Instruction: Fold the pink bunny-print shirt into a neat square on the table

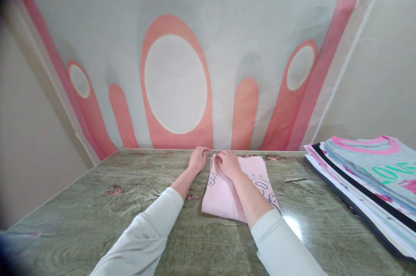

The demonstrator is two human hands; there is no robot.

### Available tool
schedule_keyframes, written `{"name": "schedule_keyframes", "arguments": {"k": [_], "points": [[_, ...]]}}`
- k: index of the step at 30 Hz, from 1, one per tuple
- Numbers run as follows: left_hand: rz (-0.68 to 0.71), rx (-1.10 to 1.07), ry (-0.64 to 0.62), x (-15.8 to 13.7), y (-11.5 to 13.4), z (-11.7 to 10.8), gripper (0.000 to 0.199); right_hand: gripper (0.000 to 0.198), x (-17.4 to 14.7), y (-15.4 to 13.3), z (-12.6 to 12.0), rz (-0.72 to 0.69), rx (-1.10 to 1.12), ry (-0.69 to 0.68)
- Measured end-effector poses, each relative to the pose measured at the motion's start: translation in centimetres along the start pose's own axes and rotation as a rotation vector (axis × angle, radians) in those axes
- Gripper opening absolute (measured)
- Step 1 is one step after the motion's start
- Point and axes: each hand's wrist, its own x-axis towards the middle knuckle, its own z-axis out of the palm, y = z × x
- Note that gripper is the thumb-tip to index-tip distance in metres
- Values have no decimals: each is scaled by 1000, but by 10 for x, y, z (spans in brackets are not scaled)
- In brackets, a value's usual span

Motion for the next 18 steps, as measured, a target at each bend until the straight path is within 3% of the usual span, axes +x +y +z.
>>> {"name": "schedule_keyframes", "arguments": {"k": [4,8,11,15,18], "points": [[138,-54,4,-24,25,-2,36,20,4,11,8,19,244,61],[376,21,-237,-54,43,5,49,37,8,23,15,119,359,171],[334,145,-385,-60,40,8,59,51,12,30,17,210,389,256],[233,220,-386,-52,25,7,56,58,13,32,6,246,379,315],[221,210,-372,-48,17,7,52,49,-1,27,-11,195,339,291]]}}
